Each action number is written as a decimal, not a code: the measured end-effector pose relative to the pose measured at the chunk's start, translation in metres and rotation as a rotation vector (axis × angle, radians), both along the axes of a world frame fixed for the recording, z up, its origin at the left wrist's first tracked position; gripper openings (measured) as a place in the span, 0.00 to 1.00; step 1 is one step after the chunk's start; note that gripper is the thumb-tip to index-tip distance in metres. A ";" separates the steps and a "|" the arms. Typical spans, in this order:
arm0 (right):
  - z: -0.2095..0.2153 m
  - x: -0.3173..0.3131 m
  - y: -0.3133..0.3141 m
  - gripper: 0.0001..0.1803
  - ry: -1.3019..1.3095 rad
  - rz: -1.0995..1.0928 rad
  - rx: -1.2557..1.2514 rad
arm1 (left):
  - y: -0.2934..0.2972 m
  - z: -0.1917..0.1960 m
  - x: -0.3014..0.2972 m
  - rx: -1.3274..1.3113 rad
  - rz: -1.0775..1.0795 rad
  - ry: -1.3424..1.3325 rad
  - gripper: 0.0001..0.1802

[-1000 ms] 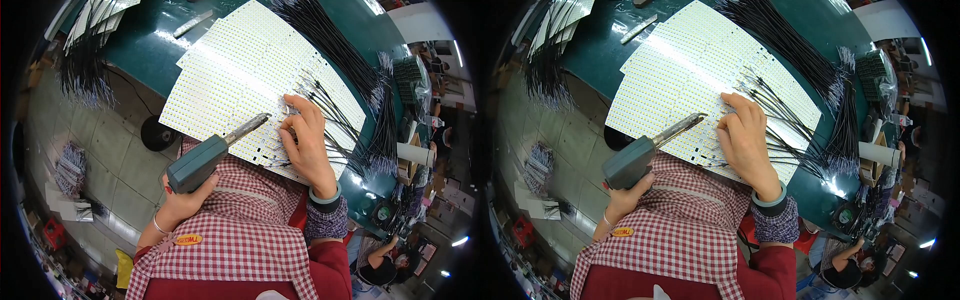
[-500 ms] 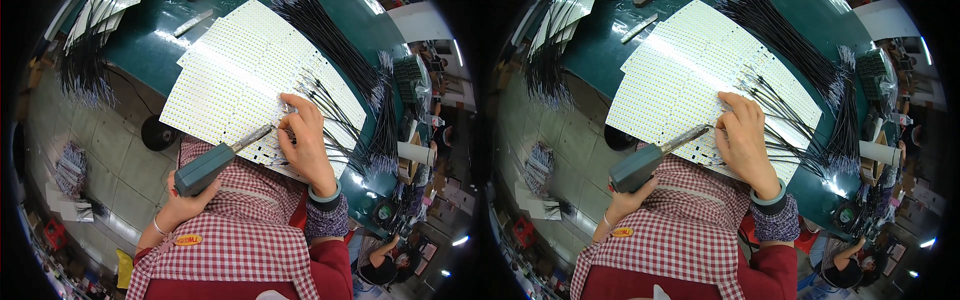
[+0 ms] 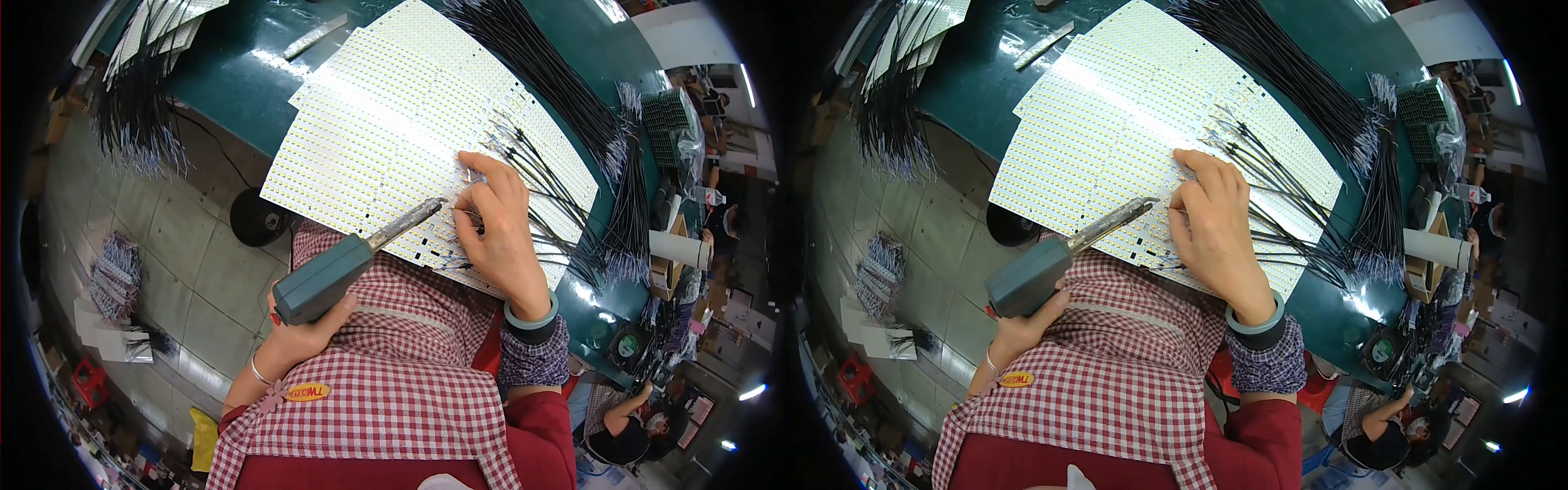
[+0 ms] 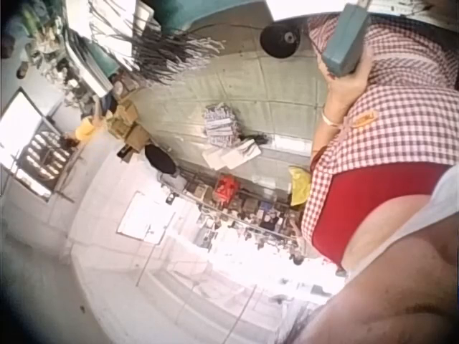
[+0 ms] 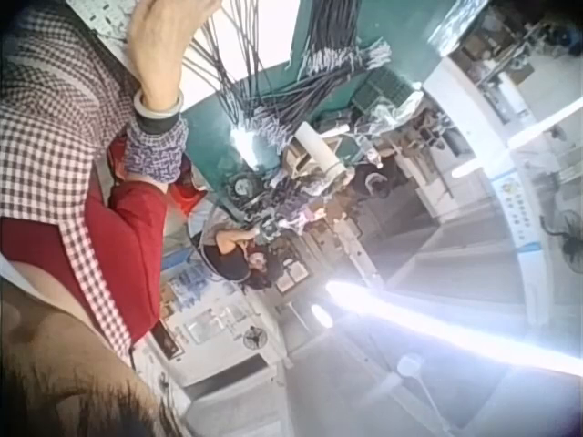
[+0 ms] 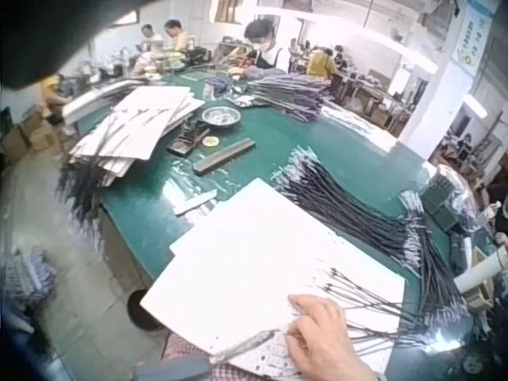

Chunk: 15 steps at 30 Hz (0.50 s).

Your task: The person solders wire leads onto the contacts of LED strips on a light panel using a soldering gun.

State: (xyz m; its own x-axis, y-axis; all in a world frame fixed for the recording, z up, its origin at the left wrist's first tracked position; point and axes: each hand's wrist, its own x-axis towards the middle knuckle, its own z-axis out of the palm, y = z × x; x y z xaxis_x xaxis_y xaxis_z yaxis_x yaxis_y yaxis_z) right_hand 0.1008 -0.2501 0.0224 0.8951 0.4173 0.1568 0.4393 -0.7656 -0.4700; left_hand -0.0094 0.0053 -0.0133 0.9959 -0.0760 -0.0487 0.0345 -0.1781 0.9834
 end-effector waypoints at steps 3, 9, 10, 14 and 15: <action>0.000 0.000 0.000 0.06 -0.007 -0.003 0.001 | -0.001 0.003 0.001 -0.040 0.043 0.031 0.09; 0.002 0.000 0.000 0.06 0.011 -0.011 -0.001 | -0.003 0.004 0.002 -0.071 0.051 0.032 0.10; 0.003 0.001 -0.002 0.06 0.047 -0.009 0.018 | -0.002 0.003 0.001 -0.064 0.054 0.030 0.10; 0.001 0.003 -0.014 0.07 0.199 -0.035 0.246 | -0.003 0.005 0.001 -0.086 0.073 0.054 0.10; 0.003 0.003 -0.017 0.07 0.199 -0.033 0.246 | -0.002 0.005 0.001 -0.086 0.075 0.054 0.10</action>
State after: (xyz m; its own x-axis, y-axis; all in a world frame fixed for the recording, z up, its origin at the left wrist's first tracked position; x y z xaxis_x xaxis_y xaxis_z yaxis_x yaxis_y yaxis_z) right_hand 0.1037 -0.2666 0.0251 0.9309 0.3587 0.0695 0.2966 -0.6308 -0.7170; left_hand -0.0086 0.0030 -0.0083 0.9951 -0.0075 -0.0991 0.0980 -0.0877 0.9913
